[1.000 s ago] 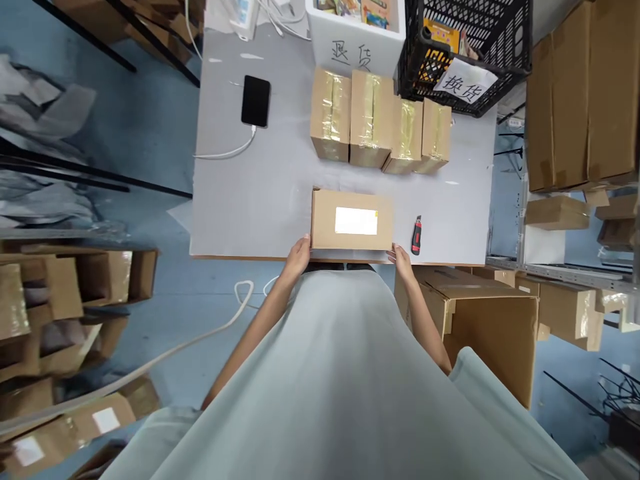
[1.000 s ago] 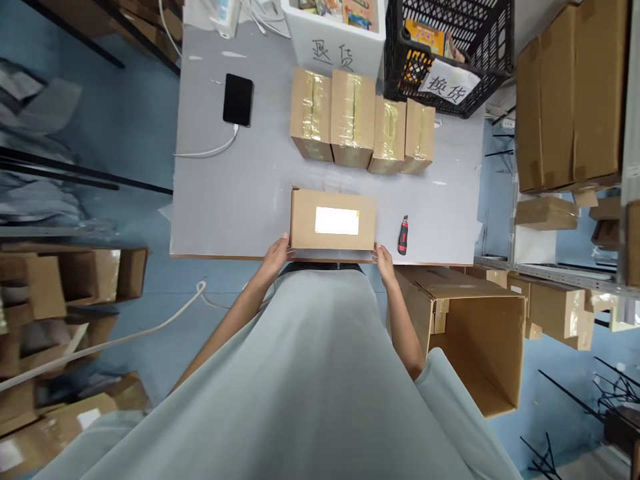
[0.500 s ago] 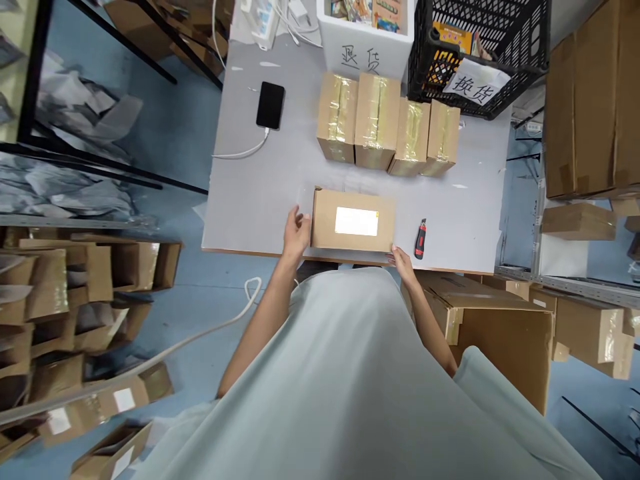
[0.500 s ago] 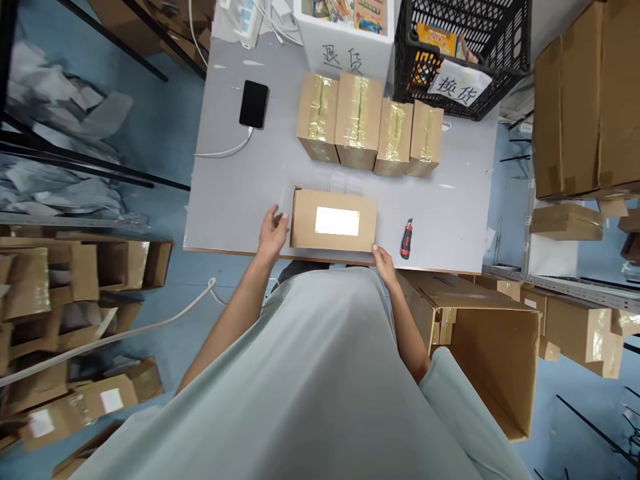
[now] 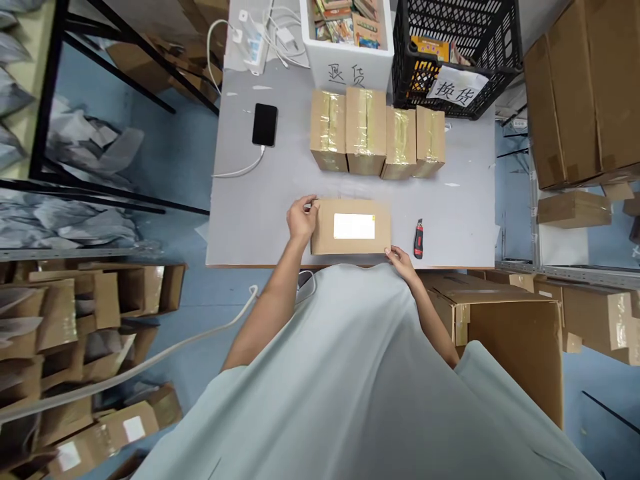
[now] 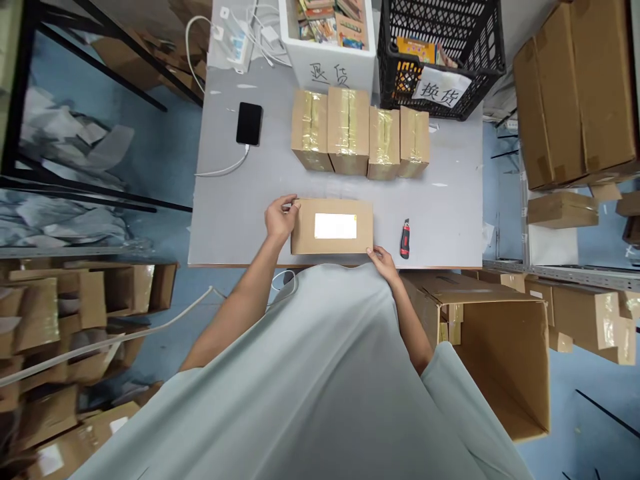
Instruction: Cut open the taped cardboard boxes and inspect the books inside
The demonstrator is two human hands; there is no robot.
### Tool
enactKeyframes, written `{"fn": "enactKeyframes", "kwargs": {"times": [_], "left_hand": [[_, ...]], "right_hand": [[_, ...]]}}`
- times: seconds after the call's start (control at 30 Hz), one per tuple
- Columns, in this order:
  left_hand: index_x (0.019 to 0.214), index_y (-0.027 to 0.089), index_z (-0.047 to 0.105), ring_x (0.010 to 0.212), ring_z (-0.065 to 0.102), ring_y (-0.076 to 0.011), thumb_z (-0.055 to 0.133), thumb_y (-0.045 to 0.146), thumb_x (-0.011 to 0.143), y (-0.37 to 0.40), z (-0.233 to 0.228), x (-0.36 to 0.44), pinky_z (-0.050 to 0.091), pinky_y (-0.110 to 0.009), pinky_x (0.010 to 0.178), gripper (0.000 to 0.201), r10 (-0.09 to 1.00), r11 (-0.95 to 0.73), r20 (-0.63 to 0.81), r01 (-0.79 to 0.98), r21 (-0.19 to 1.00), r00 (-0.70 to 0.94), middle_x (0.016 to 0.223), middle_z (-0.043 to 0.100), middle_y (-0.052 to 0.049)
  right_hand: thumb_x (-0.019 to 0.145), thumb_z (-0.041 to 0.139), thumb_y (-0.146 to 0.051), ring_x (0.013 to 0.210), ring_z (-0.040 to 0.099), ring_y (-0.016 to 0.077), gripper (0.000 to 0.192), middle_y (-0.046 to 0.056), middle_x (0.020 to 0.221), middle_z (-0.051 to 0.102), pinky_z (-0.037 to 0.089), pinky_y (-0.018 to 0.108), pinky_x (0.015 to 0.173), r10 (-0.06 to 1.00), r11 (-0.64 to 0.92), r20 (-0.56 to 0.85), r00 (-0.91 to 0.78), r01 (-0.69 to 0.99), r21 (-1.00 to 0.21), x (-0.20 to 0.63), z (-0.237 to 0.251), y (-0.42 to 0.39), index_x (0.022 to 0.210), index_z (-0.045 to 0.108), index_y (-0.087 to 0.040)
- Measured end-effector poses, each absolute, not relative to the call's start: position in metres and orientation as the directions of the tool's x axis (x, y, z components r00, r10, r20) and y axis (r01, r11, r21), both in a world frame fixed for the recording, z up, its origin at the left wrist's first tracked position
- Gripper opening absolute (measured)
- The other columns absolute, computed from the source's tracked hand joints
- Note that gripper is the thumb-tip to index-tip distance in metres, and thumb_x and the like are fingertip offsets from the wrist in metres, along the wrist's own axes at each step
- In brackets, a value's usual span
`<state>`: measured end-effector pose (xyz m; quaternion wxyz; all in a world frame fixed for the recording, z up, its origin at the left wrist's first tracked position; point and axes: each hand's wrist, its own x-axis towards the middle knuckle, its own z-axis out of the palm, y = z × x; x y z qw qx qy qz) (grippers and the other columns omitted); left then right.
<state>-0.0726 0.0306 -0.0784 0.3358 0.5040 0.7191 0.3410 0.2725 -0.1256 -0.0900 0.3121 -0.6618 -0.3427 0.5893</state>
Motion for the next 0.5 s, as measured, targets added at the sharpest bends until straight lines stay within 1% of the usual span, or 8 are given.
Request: {"fn": "enactKeyframes", "kwargs": {"times": [0.13, 0.27, 0.37, 0.43, 0.5], "left_hand": [[0.139, 0.015, 0.085, 0.114, 0.078, -0.0284, 0.067, 0.028, 0.106, 0.024, -0.073, -0.067, 0.056, -0.04, 0.116, 0.04, 0.955, 0.231, -0.09, 0.515, 0.825, -0.283, 0.137, 0.08, -0.015], [0.132, 0.014, 0.088, 0.118, 0.079, -0.0318, 0.063, 0.029, 0.107, 0.026, -0.072, -0.067, 0.056, -0.046, 0.121, 0.038, 0.959, 0.214, -0.076, 0.526, 0.823, -0.273, 0.135, 0.081, -0.017], [0.138, 0.015, 0.086, 0.118, 0.079, -0.0317, 0.06, 0.032, 0.109, 0.026, -0.072, -0.068, 0.056, -0.047, 0.122, 0.043, 0.964, 0.201, -0.065, 0.544, 0.815, -0.258, 0.138, 0.081, -0.017], [0.142, 0.016, 0.085, 0.126, 0.077, -0.0322, 0.058, 0.037, 0.111, 0.022, -0.072, -0.069, 0.053, -0.047, 0.127, 0.046, 0.973, 0.176, -0.058, 0.557, 0.812, -0.223, 0.143, 0.079, -0.018], [0.149, 0.017, 0.081, 0.144, 0.071, -0.0329, 0.056, 0.047, 0.115, 0.011, -0.076, -0.07, 0.047, -0.046, 0.135, 0.052, 0.981, 0.149, -0.058, 0.534, 0.832, -0.182, 0.152, 0.076, -0.019]], "right_hand": [[0.088, 0.088, -0.074, 0.123, 0.084, 0.0325, 0.066, 0.015, 0.14, 0.084, 0.065, 0.052, 0.117, 0.819, -0.573, -0.57, 0.064, 0.092, -0.814, 0.273, -0.089, -0.125, 0.127, 0.083, -0.021], [0.087, 0.089, -0.074, 0.122, 0.084, 0.0319, 0.065, 0.014, 0.138, 0.085, 0.065, 0.051, 0.116, 0.826, -0.564, -0.563, 0.037, 0.08, -0.822, 0.275, -0.088, -0.123, 0.125, 0.083, -0.021], [0.087, 0.088, -0.073, 0.122, 0.084, 0.0304, 0.063, 0.014, 0.139, 0.085, 0.065, 0.048, 0.114, 0.824, -0.566, -0.565, 0.035, 0.081, -0.82, 0.276, -0.089, -0.122, 0.123, 0.083, -0.022], [0.087, 0.088, -0.074, 0.12, 0.084, 0.0296, 0.064, 0.014, 0.139, 0.085, 0.066, 0.047, 0.113, 0.822, -0.569, -0.569, 0.027, 0.08, -0.819, 0.277, -0.089, -0.121, 0.124, 0.083, -0.022], [0.086, 0.088, -0.076, 0.116, 0.084, 0.029, 0.068, 0.014, 0.139, 0.084, 0.066, 0.046, 0.11, 0.819, -0.572, -0.573, 0.018, 0.084, -0.816, 0.278, -0.089, -0.121, 0.126, 0.083, -0.022]]}}
